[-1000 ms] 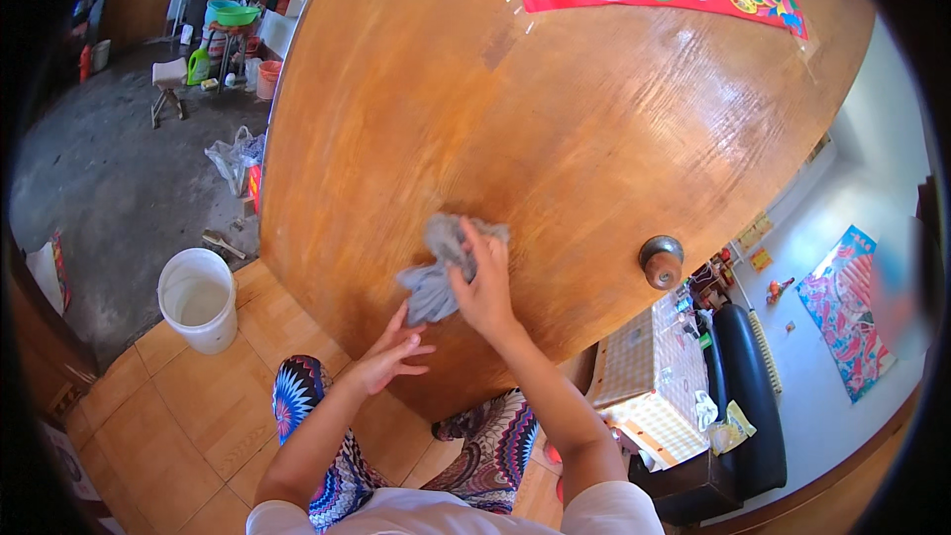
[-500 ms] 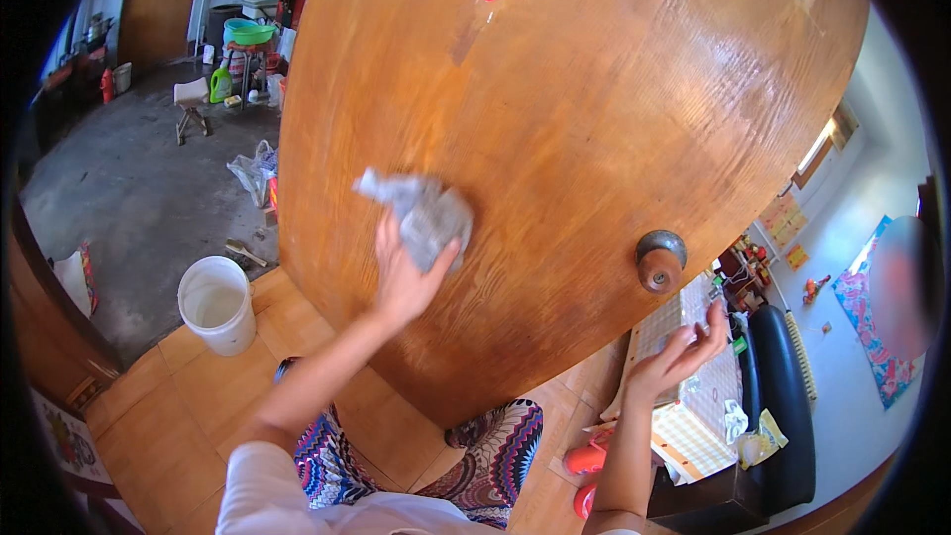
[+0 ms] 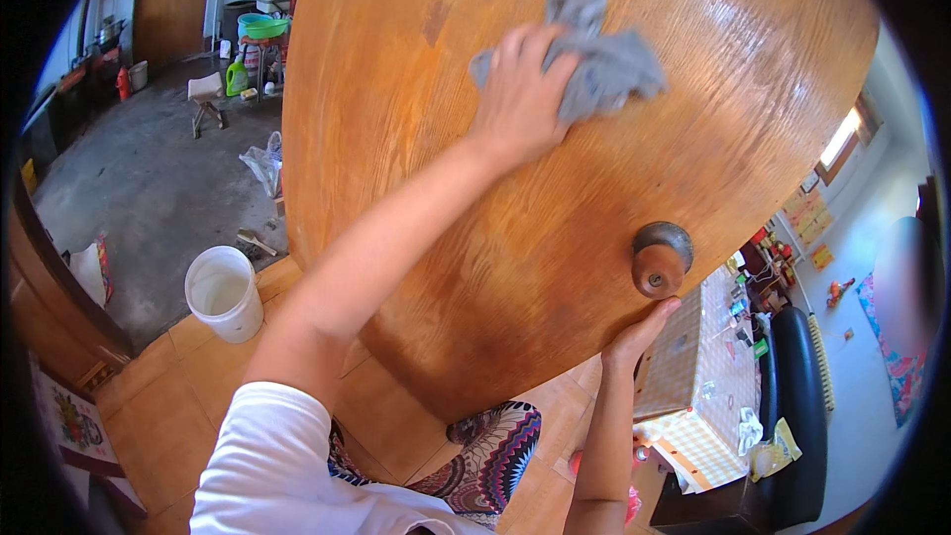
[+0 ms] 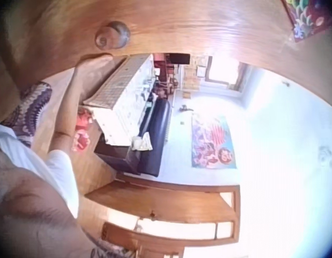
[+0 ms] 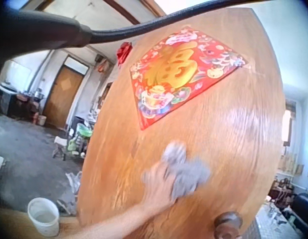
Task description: The person wipes the surface of a wooden door with a gray cloth, moving in circular and vertical motions around the doorknob and across the door panel. The person repeatedly wipes the same areas without visible dirt removal or change in surface condition.
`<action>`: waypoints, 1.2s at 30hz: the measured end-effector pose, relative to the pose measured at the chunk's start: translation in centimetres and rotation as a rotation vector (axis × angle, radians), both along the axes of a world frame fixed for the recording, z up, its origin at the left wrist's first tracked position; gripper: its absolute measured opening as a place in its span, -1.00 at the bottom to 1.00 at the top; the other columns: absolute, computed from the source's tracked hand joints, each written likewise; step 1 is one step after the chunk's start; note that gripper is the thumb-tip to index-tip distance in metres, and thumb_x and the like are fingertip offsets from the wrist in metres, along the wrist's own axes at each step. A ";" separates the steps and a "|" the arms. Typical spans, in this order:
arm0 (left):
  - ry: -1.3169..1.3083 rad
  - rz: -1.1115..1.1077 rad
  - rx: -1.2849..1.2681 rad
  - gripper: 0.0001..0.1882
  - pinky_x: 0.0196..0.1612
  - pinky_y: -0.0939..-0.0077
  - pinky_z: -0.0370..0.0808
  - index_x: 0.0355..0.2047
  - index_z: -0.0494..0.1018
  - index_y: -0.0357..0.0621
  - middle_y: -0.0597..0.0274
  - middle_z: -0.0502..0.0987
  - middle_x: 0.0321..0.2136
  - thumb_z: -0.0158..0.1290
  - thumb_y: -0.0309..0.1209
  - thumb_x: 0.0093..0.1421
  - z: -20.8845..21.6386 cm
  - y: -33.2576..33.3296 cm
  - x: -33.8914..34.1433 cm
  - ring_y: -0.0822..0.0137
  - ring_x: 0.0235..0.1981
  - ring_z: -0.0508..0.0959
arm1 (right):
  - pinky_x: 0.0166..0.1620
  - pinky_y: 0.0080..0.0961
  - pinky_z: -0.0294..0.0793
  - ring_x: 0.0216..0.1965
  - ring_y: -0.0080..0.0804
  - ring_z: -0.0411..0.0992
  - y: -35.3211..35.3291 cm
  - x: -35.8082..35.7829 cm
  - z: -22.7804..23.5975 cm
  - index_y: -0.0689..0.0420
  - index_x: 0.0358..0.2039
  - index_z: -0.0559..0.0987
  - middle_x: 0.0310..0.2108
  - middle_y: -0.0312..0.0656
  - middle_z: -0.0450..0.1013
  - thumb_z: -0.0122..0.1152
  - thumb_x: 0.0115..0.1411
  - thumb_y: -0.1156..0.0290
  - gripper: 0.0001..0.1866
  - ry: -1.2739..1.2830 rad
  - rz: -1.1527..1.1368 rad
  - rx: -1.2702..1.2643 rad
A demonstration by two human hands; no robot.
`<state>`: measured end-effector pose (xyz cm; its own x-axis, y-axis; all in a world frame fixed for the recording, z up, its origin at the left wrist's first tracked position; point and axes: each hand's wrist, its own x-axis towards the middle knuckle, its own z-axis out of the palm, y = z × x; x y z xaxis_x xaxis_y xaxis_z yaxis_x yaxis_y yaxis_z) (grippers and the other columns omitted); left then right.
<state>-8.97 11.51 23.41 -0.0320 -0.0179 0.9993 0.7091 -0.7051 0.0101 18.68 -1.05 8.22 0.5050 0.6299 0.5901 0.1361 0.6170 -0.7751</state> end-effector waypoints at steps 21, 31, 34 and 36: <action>-0.164 0.030 -0.288 -0.37 0.14 -0.09 0.35 0.04 0.34 -0.16 -0.18 0.27 0.03 0.32 -0.60 -0.06 -9.5 -2.5 -1.9 -0.28 0.12 0.29 | 0.41 -0.31 0.15 0.36 -0.24 0.23 -0.6 -0.5 0.1 0.40 0.37 0.26 0.37 -0.01 0.25 -0.25 0.56 -0.18 -0.19 -0.086 -0.055 -0.034; -0.209 0.015 -0.399 -0.35 0.27 -0.16 0.25 0.13 0.26 -0.30 -0.36 0.20 0.20 0.22 -0.56 0.01 -20.0 -4.9 -2.6 -0.39 0.21 0.22 | 0.21 -0.35 0.38 0.15 -0.31 0.41 0.6 -0.6 -0.3 0.35 0.17 0.44 0.13 -0.05 0.46 -0.23 0.58 -0.12 -0.31 0.003 -0.009 0.085; -0.282 0.032 -0.264 -0.41 0.23 -0.16 0.28 0.08 0.32 -0.28 -0.30 0.25 0.20 0.20 -0.59 0.00 -16.3 -3.9 -2.1 -0.37 0.16 0.27 | 0.18 -0.36 0.40 0.12 -0.31 0.42 1.0 -0.4 -0.8 0.36 0.14 0.46 0.09 -0.06 0.48 -0.22 0.57 -0.13 -0.31 -0.046 -0.035 0.079; -0.177 0.039 -0.427 -0.41 0.19 -0.12 0.32 0.07 0.38 -0.18 -0.19 0.33 0.07 0.24 -0.60 -0.03 -12.9 -3.4 -1.6 -0.32 0.12 0.32 | 0.16 -0.36 0.40 0.09 -0.32 0.43 1.0 -0.4 -0.6 0.36 0.12 0.47 0.06 -0.07 0.50 -0.21 0.57 -0.14 -0.30 -0.047 -0.065 0.082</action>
